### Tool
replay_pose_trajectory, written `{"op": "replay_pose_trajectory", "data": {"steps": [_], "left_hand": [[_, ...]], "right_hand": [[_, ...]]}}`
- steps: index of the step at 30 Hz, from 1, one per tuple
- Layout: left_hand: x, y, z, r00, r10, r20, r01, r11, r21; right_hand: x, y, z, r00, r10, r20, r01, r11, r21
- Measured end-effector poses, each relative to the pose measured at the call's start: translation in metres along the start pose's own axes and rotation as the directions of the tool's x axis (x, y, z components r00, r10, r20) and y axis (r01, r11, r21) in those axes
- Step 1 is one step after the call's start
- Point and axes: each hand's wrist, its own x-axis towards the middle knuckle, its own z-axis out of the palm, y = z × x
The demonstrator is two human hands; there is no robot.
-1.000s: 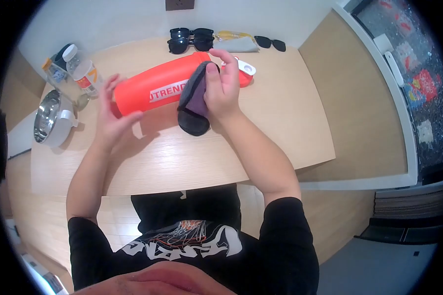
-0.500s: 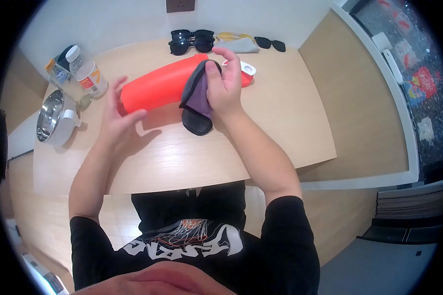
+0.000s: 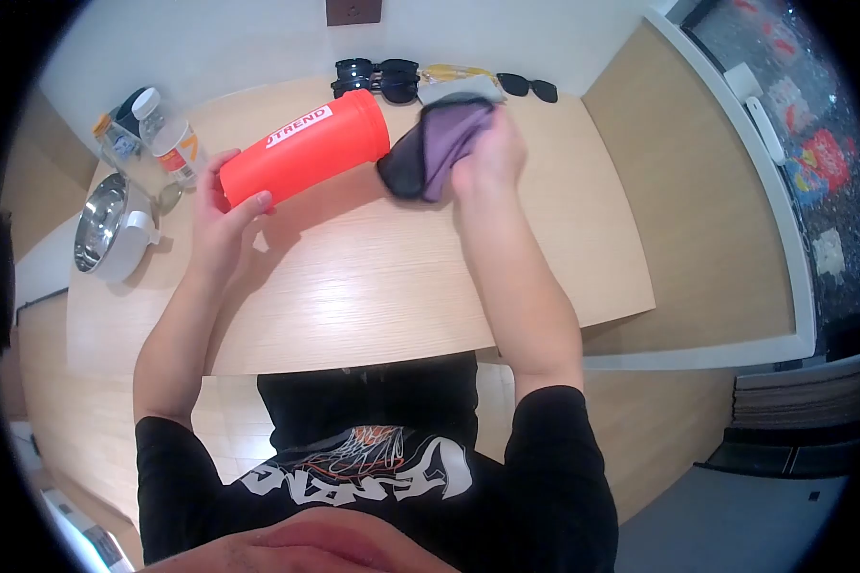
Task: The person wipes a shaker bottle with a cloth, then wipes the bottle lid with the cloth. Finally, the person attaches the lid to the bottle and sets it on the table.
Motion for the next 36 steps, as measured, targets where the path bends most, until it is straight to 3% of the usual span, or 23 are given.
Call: {"op": "replay_pose_trajectory", "data": {"steps": [1, 2, 5, 6, 7, 9, 12, 15, 16, 22, 24, 26, 29, 32, 36], "left_hand": [[0.002, -0.004, -0.003, 0.999, -0.033, -0.014, 0.032, 0.999, -0.025], [0.004, -0.011, -0.006, 0.998, -0.065, -0.027, 0.063, 0.997, -0.051], [0.004, -0.020, -0.008, 0.991, -0.125, -0.036, 0.118, 0.982, -0.150], [0.003, -0.021, -0.008, 0.990, -0.140, -0.033, 0.131, 0.974, -0.184], [0.002, -0.022, -0.007, 0.994, -0.108, -0.032, 0.100, 0.976, -0.194], [0.000, -0.024, -0.005, 0.998, -0.047, -0.030, 0.040, 0.977, -0.211], [0.000, -0.016, -0.008, 0.984, -0.154, -0.087, 0.111, 0.921, -0.374], [0.007, -0.027, -0.021, 0.985, -0.171, -0.041, 0.142, 0.911, -0.387], [0.006, -0.028, -0.020, 0.984, -0.177, -0.028, 0.150, 0.902, -0.406], [0.007, -0.028, -0.023, 0.966, -0.251, 0.062, 0.249, 0.837, -0.487], [0.009, -0.028, -0.024, 0.967, -0.250, 0.053, 0.245, 0.851, -0.464], [0.010, -0.026, -0.025, 0.966, -0.257, 0.040, 0.247, 0.858, -0.451], [0.010, -0.023, -0.028, 0.967, -0.252, 0.023, 0.238, 0.877, -0.417], [0.005, -0.011, -0.025, 0.967, -0.253, 0.028, 0.243, 0.885, -0.398], [0.005, 0.002, -0.014, 0.956, -0.293, -0.007, 0.256, 0.847, -0.465]], "right_hand": [[0.000, -0.010, 0.004, 1.000, -0.002, 0.011, 0.000, 0.987, 0.159], [-0.004, -0.021, 0.006, 0.983, -0.135, 0.128, 0.101, 0.966, 0.237], [-0.024, -0.027, 0.020, 0.921, -0.323, 0.219, 0.279, 0.937, 0.209], [-0.034, -0.027, 0.021, 0.778, -0.278, 0.564, 0.312, 0.949, 0.038], [-0.040, -0.011, 0.028, 0.820, -0.216, 0.531, 0.216, 0.974, 0.063], [-0.063, 0.006, 0.032, 0.837, 0.066, 0.543, -0.063, 0.998, -0.024], [-0.078, -0.003, 0.042, 0.835, 0.165, 0.525, -0.108, 0.985, -0.137], [-0.071, -0.008, 0.030, 0.751, 0.211, 0.625, -0.097, 0.973, -0.210], [-0.069, -0.009, 0.026, 0.624, 0.263, 0.736, -0.173, 0.965, -0.198], [-0.068, -0.007, 0.020, 0.399, 0.239, 0.885, 0.332, 0.862, -0.382], [-0.069, -0.013, 0.024, 0.384, 0.270, 0.883, 0.387, 0.821, -0.419], [-0.075, -0.015, 0.025, 0.447, 0.285, 0.848, 0.366, 0.807, -0.464], [-0.071, -0.013, 0.027, 0.355, 0.119, 0.927, 0.601, 0.731, -0.324], [-0.074, -0.020, 0.032, 0.245, 0.243, 0.939, 0.641, 0.686, -0.345], [-0.084, -0.021, 0.029, 0.267, 0.444, 0.856, 0.612, 0.608, -0.506]]}}
